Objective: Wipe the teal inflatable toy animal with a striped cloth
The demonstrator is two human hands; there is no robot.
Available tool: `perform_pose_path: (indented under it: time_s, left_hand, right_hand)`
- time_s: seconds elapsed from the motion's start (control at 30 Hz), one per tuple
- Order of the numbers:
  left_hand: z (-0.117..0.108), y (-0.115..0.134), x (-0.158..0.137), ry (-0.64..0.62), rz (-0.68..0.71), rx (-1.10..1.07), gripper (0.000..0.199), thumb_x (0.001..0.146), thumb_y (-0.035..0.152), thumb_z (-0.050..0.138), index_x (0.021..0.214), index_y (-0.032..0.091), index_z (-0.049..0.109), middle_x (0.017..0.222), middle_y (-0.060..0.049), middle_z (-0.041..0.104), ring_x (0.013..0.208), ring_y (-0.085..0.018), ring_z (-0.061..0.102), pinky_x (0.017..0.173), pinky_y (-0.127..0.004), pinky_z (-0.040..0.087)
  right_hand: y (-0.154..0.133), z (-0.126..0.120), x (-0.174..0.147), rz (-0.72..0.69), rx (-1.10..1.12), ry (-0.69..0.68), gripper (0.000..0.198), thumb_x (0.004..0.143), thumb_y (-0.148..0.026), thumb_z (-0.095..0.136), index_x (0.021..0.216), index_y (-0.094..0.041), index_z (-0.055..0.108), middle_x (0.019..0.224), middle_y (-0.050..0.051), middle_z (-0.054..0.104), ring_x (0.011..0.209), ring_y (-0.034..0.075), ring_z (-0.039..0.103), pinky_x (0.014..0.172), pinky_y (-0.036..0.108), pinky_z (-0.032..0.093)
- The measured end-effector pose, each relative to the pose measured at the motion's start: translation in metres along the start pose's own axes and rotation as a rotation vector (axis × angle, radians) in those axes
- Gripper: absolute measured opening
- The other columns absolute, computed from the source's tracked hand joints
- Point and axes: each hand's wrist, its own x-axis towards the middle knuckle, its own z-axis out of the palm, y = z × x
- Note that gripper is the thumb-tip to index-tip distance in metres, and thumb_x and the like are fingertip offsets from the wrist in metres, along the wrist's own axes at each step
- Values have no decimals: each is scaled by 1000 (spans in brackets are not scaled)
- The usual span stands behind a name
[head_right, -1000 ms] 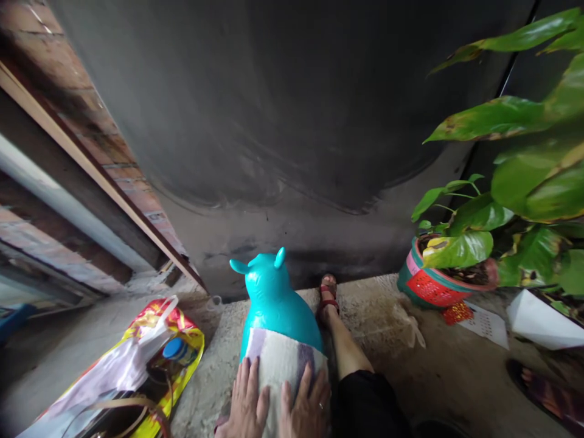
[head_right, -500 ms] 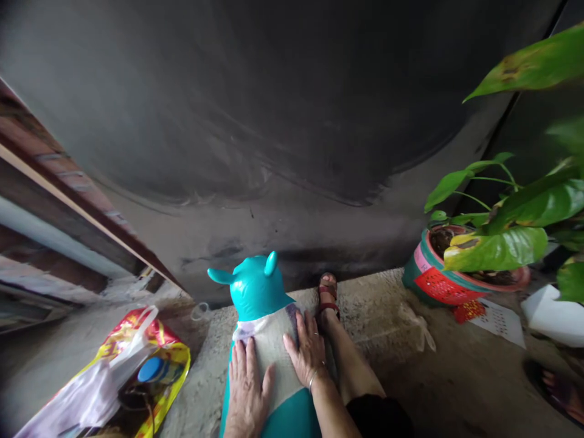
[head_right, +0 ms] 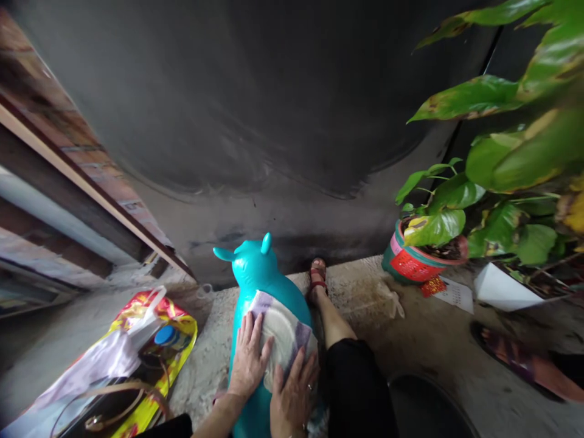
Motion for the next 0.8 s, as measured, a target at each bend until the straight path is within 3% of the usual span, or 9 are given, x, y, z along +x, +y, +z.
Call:
perform_pose_path:
  time_s: [0.13, 0.2, 0.3, 0.43, 0.57, 0.67, 0.8]
  left_hand:
    - [-5, 3, -29, 7, 55, 55, 55, 94, 33, 40, 146, 22, 29, 157, -14, 26, 147, -27, 14, 115, -59, 29]
    - [-6, 4, -36, 13, 76, 81, 56, 93, 31, 40, 147, 24, 27, 157, -13, 26, 147, -27, 16, 113, -60, 30]
    - [-7, 7, -36, 10, 109, 107, 58, 92, 30, 42, 148, 25, 24, 158, -12, 25, 147, -28, 18, 113, -61, 31]
    - [-6, 7, -34, 17, 116, 130, 60, 92, 30, 43, 148, 25, 23, 158, -11, 25, 146, -28, 19, 114, -62, 27]
    - [-4, 8, -36, 17, 92, 131, 58, 92, 27, 41, 148, 24, 24, 158, -10, 25, 147, -27, 18, 117, -59, 22]
    - [-3, 8, -37, 19, 90, 126, 57, 92, 25, 40, 147, 24, 25, 158, -10, 25, 147, -27, 18, 117, -58, 21]
    - [-3, 6, -38, 22, 97, 126, 57, 92, 25, 41, 147, 25, 27, 157, -9, 26, 147, -26, 19, 117, -57, 23]
  right_hand:
    - [13, 1, -28, 42, 94, 9, 62, 93, -58, 20, 123, -19, 58, 129, 19, 57, 123, 37, 50, 97, 58, 42]
    - [17, -3, -22, 71, 138, 26, 61, 94, -56, 19, 121, -18, 58, 125, 20, 59, 119, 35, 54, 96, 56, 45]
    - [20, -12, 10, 150, 151, 43, 65, 95, -57, 23, 136, -12, 44, 127, 21, 57, 116, 32, 57, 92, 49, 50]
    - [17, -20, 73, -44, 144, -43, 64, 96, -53, 25, 142, -9, 37, 135, 21, 52, 122, 29, 53, 95, 43, 50]
    - [8, -14, 121, -280, 149, -125, 57, 96, -49, 31, 147, -23, 30, 153, 9, 32, 139, 27, 32, 107, 46, 40]
    - [2, -10, 134, -353, 148, -141, 53, 97, -44, 29, 149, -30, 24, 157, 4, 22, 143, 27, 22, 110, 49, 36]
    - [-1, -16, 118, -294, 132, -81, 55, 98, -46, 24, 149, -26, 23, 151, 10, 35, 138, 30, 32, 104, 51, 42]
